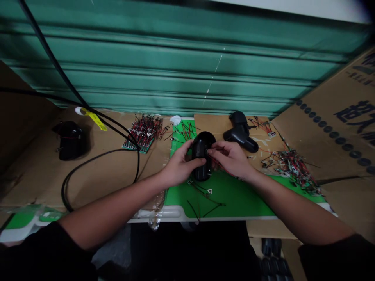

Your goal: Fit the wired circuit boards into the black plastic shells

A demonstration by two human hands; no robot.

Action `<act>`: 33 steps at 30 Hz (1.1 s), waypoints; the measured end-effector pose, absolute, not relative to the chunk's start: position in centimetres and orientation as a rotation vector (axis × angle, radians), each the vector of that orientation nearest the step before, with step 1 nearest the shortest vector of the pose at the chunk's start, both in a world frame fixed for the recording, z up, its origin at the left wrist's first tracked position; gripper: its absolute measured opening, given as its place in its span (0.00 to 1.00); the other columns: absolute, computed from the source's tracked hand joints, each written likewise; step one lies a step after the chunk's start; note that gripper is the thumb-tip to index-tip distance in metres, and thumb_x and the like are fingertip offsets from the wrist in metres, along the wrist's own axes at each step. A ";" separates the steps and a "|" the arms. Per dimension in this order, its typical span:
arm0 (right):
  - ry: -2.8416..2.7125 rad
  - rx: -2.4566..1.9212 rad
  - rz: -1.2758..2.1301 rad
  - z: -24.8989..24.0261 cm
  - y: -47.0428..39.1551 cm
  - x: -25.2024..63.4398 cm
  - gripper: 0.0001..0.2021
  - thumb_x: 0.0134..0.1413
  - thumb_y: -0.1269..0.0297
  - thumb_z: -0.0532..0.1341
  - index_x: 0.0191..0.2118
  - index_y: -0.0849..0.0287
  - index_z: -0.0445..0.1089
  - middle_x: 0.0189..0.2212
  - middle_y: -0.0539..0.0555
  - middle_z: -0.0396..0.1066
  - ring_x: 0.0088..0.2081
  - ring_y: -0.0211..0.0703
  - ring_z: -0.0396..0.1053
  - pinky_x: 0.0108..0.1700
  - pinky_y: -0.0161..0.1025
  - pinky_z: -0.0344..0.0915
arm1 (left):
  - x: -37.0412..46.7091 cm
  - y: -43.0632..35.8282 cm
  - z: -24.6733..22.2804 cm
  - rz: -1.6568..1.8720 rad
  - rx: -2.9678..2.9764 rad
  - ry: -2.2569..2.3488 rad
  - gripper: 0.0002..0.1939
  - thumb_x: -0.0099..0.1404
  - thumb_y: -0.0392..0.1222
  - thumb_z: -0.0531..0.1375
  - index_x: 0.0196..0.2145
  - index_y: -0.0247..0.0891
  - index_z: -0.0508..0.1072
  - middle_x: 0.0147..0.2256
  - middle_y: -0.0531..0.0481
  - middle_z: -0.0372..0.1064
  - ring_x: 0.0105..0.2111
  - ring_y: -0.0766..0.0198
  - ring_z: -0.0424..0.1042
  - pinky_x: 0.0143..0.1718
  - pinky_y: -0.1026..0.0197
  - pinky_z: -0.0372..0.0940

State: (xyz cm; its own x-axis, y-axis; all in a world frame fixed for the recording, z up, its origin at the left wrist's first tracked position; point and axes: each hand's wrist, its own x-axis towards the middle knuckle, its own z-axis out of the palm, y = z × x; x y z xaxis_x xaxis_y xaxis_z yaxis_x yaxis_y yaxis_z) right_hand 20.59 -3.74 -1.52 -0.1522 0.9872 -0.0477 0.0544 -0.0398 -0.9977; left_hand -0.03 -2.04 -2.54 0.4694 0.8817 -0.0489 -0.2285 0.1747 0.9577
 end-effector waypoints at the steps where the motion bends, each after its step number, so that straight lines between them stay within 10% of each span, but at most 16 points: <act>1: -1.355 -1.194 1.330 -1.6 -3.6 20.8 0.18 0.56 0.48 0.75 0.39 0.58 0.77 0.22 0.49 0.74 0.19 0.39 0.70 0.20 0.36 0.68 | 0.0 -1.9 -2.5 0.908 1.124 0.742 0.29 0.55 0.42 0.77 0.52 0.38 0.74 0.43 0.48 0.78 0.41 0.55 0.78 0.46 0.52 0.74; 10: -1.625 -1.067 0.993 0.9 -3.1 25.3 0.09 0.63 0.63 0.71 0.47 0.56 0.82 0.35 0.53 0.80 0.27 0.38 0.75 0.28 0.37 0.74 | 0.2 -1.2 -2.4 0.953 0.949 0.857 0.22 0.51 0.42 0.76 0.43 0.38 0.76 0.38 0.50 0.77 0.40 0.58 0.75 0.48 0.53 0.68; 17: -2.034 -0.844 0.977 2.9 -3.7 26.4 0.25 0.53 0.72 0.75 0.57 0.55 0.79 0.40 0.54 0.81 0.34 0.41 0.78 0.36 0.37 0.78 | 0.2 -1.1 -2.3 0.946 0.984 0.874 0.24 0.51 0.45 0.77 0.40 0.38 0.73 0.37 0.50 0.77 0.37 0.58 0.75 0.45 0.54 0.69; 24: -1.964 -0.827 0.638 2.1 -4.1 24.8 0.04 0.60 0.66 0.76 0.40 0.54 0.84 0.35 0.54 0.83 0.33 0.43 0.79 0.37 0.41 0.76 | 0.3 -1.3 -2.8 0.977 1.169 0.864 0.26 0.53 0.43 0.76 0.47 0.39 0.72 0.41 0.49 0.77 0.43 0.56 0.76 0.49 0.53 0.71; 33: -1.782 -0.940 0.489 0.9 -4.2 22.2 0.04 0.61 0.63 0.74 0.37 0.52 0.80 0.39 0.55 0.75 0.42 0.49 0.74 0.48 0.51 0.73 | 0.3 -2.7 -2.9 0.778 1.225 0.751 0.36 0.59 0.41 0.73 0.63 0.41 0.68 0.53 0.45 0.75 0.55 0.49 0.73 0.57 0.49 0.68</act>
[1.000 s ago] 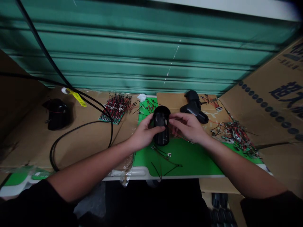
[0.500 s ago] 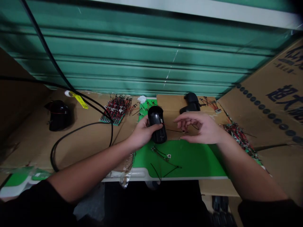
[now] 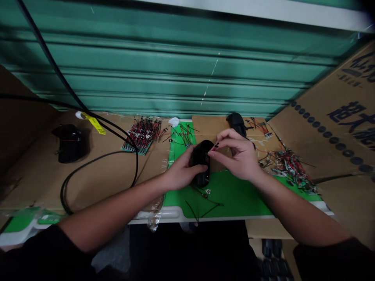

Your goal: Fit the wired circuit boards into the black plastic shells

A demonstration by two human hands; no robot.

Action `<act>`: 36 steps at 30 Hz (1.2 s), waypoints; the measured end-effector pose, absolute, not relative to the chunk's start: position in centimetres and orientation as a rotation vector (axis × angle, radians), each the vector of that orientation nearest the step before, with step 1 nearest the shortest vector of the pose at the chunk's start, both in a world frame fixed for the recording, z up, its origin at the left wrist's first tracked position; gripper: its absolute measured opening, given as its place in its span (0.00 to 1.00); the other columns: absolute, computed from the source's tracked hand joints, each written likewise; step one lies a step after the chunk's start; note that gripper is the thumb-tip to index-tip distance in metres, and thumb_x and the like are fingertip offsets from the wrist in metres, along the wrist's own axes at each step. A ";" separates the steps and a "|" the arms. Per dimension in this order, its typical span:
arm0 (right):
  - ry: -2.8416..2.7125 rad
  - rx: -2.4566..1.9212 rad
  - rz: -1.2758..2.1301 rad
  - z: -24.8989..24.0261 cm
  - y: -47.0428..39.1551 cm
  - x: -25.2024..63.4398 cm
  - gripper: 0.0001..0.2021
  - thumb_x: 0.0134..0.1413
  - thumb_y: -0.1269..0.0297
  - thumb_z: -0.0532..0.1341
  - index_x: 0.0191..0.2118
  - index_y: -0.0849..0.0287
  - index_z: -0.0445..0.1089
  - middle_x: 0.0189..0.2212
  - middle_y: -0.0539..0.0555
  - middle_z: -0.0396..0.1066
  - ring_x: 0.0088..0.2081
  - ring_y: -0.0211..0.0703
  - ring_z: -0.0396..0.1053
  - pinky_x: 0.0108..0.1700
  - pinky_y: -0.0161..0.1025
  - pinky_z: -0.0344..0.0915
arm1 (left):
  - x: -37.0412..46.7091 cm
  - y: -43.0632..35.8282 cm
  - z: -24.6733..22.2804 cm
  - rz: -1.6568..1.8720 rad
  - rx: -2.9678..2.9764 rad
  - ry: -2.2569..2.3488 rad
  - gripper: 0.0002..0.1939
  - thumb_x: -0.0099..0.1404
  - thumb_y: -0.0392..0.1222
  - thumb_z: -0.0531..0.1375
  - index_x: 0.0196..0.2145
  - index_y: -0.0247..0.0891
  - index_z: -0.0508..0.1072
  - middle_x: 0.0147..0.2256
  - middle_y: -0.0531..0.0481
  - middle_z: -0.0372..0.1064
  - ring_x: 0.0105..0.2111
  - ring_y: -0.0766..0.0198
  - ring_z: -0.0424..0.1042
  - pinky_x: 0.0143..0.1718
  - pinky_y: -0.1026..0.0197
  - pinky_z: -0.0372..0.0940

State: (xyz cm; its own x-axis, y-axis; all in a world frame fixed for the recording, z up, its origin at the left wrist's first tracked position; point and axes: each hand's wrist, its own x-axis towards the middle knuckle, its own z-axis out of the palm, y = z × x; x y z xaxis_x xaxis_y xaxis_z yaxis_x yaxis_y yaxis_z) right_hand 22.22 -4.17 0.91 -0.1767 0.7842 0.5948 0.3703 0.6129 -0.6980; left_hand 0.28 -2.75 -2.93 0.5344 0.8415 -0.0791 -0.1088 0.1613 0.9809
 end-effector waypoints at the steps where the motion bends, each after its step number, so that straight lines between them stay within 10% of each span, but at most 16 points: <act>1: -1.751 -0.968 0.500 0.5 -4.1 22.0 0.04 0.61 0.62 0.75 0.36 0.52 0.80 0.42 0.56 0.73 0.45 0.51 0.73 0.50 0.52 0.73 | 0.3 -2.8 -2.8 0.777 1.209 0.729 0.35 0.60 0.42 0.73 0.62 0.42 0.70 0.53 0.45 0.75 0.56 0.49 0.72 0.58 0.49 0.68; 22: -1.473 -0.981 0.896 -2.7 -2.8 20.3 0.14 0.57 0.49 0.77 0.34 0.53 0.80 0.51 0.58 0.75 0.57 0.52 0.74 0.64 0.54 0.70 | 0.6 -2.5 -2.0 0.788 1.292 0.669 0.21 0.71 0.52 0.66 0.56 0.39 0.78 0.53 0.43 0.79 0.58 0.47 0.73 0.61 0.49 0.66; 31: -1.801 -0.996 0.475 0.0 -3.5 21.5 0.13 0.67 0.60 0.71 0.55 0.48 0.79 0.50 0.57 0.78 0.52 0.53 0.75 0.56 0.54 0.73 | 0.4 -2.3 -2.7 0.766 1.325 0.753 0.21 0.70 0.52 0.67 0.55 0.37 0.79 0.46 0.45 0.80 0.49 0.50 0.75 0.53 0.52 0.68; 36: -1.967 -1.018 0.152 0.1 -3.7 22.2 0.07 0.69 0.63 0.68 0.48 0.46 0.83 0.46 0.56 0.81 0.47 0.56 0.76 0.54 0.59 0.68 | 0.5 -2.3 -2.5 0.780 1.342 0.732 0.20 0.70 0.49 0.66 0.55 0.38 0.79 0.46 0.46 0.80 0.48 0.52 0.75 0.54 0.53 0.67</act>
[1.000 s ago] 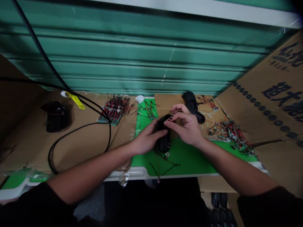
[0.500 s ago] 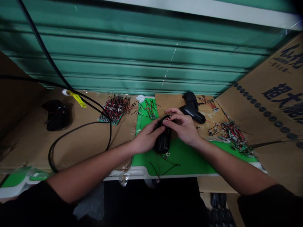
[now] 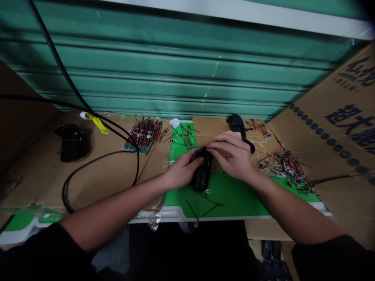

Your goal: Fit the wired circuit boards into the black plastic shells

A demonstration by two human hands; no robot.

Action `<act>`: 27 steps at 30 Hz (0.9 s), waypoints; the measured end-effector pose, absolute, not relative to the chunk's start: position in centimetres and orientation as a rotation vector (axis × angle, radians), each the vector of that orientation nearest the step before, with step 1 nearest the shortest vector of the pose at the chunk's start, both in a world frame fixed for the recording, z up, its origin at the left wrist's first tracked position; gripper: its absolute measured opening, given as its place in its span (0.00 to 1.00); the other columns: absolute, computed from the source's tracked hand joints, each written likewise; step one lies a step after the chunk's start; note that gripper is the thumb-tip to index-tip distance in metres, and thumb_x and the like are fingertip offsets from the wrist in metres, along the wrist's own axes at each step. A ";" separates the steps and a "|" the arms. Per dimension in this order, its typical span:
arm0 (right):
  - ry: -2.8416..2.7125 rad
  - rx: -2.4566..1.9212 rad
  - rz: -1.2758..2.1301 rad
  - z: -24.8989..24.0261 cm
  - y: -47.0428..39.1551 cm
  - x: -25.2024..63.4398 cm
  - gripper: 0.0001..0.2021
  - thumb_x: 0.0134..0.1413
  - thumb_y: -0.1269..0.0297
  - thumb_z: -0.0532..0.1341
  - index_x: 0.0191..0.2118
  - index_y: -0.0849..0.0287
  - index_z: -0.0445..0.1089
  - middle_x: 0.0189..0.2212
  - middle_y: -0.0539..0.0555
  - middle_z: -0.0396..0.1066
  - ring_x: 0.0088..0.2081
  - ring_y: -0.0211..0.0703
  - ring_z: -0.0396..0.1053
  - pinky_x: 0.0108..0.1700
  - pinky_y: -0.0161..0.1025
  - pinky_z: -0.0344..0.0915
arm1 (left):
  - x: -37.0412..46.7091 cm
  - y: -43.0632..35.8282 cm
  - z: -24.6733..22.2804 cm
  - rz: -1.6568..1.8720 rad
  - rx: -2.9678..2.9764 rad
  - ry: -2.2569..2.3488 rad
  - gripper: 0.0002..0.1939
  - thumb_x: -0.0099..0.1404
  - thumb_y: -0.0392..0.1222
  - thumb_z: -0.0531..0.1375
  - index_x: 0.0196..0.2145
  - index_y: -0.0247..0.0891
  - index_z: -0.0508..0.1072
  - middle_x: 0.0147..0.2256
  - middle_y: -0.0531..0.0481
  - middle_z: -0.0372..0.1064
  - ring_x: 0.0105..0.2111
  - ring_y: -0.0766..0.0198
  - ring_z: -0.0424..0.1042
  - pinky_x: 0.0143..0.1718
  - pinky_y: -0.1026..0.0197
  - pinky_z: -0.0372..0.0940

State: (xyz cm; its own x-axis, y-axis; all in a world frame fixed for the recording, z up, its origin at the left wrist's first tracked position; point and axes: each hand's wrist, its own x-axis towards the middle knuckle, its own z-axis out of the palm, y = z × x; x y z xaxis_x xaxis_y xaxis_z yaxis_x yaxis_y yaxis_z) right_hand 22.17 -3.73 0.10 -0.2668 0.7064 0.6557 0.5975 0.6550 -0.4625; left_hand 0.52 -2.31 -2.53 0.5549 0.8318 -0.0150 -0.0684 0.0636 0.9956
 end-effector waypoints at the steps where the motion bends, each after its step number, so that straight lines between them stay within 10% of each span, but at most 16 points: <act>1: -1.979 -1.015 0.110 0.0 -3.7 22.3 0.06 0.69 0.63 0.68 0.46 0.46 0.83 0.44 0.56 0.81 0.46 0.56 0.76 0.52 0.59 0.68 | 0.6 -2.3 -2.5 0.787 1.339 0.729 0.19 0.69 0.49 0.66 0.54 0.38 0.79 0.45 0.46 0.80 0.48 0.53 0.75 0.54 0.53 0.67; 20: -2.281 -1.014 0.096 -0.2 -3.7 22.6 0.14 0.72 0.61 0.63 0.59 0.53 0.75 0.64 0.65 0.69 0.63 0.65 0.69 0.61 0.65 0.65 | 0.0 -1.2 -2.4 0.872 1.222 0.772 0.20 0.65 0.48 0.69 0.51 0.36 0.80 0.45 0.47 0.81 0.48 0.54 0.76 0.51 0.56 0.68; 27: -1.934 -1.098 0.386 0.4 -3.9 22.7 0.09 0.70 0.62 0.66 0.53 0.51 0.72 0.49 0.58 0.78 0.45 0.51 0.78 0.48 0.51 0.76 | -0.3 -1.3 -2.2 0.765 1.193 0.776 0.17 0.63 0.48 0.71 0.47 0.36 0.81 0.41 0.48 0.79 0.42 0.57 0.75 0.45 0.56 0.67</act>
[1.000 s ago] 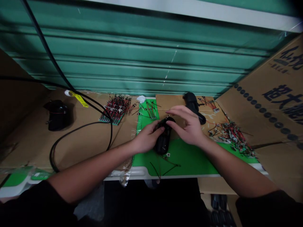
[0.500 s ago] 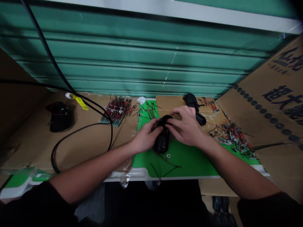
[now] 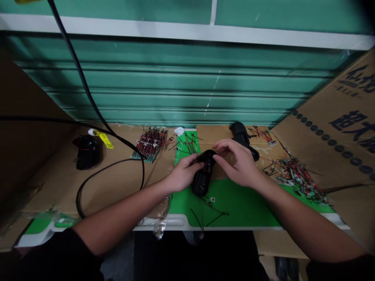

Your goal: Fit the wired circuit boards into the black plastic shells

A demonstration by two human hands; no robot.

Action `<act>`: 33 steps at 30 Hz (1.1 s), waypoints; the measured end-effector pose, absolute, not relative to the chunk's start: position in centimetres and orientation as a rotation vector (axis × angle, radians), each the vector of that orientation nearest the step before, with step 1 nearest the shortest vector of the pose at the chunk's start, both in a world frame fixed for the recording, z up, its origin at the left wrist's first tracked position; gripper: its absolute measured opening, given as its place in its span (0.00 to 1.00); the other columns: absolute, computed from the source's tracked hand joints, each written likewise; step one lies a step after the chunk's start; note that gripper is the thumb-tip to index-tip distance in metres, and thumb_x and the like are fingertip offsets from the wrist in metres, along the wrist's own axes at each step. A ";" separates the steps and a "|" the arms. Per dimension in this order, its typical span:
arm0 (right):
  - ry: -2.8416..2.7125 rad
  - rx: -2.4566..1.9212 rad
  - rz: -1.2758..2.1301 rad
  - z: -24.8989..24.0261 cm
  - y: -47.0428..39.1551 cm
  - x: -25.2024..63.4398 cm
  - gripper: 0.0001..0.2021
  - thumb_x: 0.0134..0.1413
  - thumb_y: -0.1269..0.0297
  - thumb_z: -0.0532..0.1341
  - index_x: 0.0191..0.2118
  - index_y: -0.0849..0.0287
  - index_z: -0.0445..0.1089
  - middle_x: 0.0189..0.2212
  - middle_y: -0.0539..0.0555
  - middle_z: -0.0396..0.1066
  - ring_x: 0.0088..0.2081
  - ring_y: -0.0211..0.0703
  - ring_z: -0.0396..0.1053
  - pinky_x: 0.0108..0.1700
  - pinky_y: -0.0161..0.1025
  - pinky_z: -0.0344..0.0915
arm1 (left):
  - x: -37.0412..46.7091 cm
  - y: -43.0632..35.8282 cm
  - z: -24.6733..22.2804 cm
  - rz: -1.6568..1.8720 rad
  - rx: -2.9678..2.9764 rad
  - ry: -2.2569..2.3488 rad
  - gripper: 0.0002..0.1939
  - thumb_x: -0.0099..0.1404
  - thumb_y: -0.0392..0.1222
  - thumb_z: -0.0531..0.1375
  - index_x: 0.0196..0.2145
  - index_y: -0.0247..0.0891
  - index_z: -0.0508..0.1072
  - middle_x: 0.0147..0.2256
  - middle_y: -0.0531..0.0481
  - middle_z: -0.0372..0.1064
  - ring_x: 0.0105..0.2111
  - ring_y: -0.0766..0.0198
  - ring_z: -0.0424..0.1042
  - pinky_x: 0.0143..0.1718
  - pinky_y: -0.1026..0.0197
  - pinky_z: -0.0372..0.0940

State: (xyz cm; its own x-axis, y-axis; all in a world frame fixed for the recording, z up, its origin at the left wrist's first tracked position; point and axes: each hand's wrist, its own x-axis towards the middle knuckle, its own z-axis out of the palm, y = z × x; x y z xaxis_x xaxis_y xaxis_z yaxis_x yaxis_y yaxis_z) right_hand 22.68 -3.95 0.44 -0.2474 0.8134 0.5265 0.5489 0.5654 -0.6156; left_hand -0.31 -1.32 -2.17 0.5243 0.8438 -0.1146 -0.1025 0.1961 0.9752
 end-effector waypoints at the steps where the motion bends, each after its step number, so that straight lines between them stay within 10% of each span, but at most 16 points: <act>1: -1.891 -1.142 0.461 0.3 -3.9 22.6 0.10 0.70 0.60 0.67 0.53 0.51 0.71 0.46 0.57 0.79 0.39 0.48 0.78 0.42 0.47 0.75 | -0.3 -1.4 -2.2 0.753 1.188 0.770 0.17 0.63 0.49 0.71 0.47 0.37 0.81 0.41 0.47 0.79 0.42 0.57 0.75 0.46 0.56 0.67; 8: -1.801 -1.237 0.798 -0.4 -3.5 22.1 0.09 0.68 0.55 0.65 0.44 0.55 0.75 0.22 0.46 0.70 0.22 0.40 0.66 0.25 0.37 0.61 | -0.6 -1.8 -1.6 0.725 1.264 0.802 0.29 0.65 0.51 0.71 0.60 0.38 0.74 0.45 0.43 0.80 0.44 0.54 0.78 0.46 0.53 0.70; 17: -1.607 -1.394 0.877 -1.1 -3.6 20.6 0.10 0.57 0.59 0.62 0.43 0.56 0.73 0.18 0.45 0.67 0.19 0.40 0.64 0.23 0.36 0.56 | -1.2 -4.3 2.8 0.639 2.433 1.232 0.48 0.60 0.57 0.72 0.70 0.34 0.62 0.60 0.29 0.74 0.57 0.35 0.77 0.54 0.38 0.74; 24: -1.580 -1.365 1.029 -2.1 -4.3 19.6 0.12 0.62 0.53 0.64 0.46 0.54 0.72 0.20 0.46 0.71 0.18 0.43 0.67 0.21 0.37 0.58 | -0.4 -5.5 4.4 0.218 2.586 1.448 0.28 0.63 0.46 0.67 0.58 0.32 0.71 0.47 0.33 0.79 0.43 0.40 0.82 0.37 0.47 0.74; 33: -1.637 -1.293 0.887 -0.2 -4.4 21.5 0.16 0.65 0.52 0.66 0.51 0.54 0.71 0.26 0.48 0.74 0.23 0.41 0.68 0.26 0.39 0.62 | -8.9 1.9 6.8 0.275 2.145 2.228 0.33 0.69 0.49 0.65 0.63 0.25 0.63 0.50 0.23 0.76 0.48 0.33 0.80 0.46 0.41 0.74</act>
State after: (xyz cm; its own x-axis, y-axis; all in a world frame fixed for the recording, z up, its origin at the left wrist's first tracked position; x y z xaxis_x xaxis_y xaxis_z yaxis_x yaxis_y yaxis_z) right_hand 21.51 -4.42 -0.18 -0.1076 0.9763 0.1878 0.3758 0.2148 -0.9015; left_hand -8.90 1.87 6.77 -0.0448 0.9944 0.0962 0.9879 0.0297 0.1525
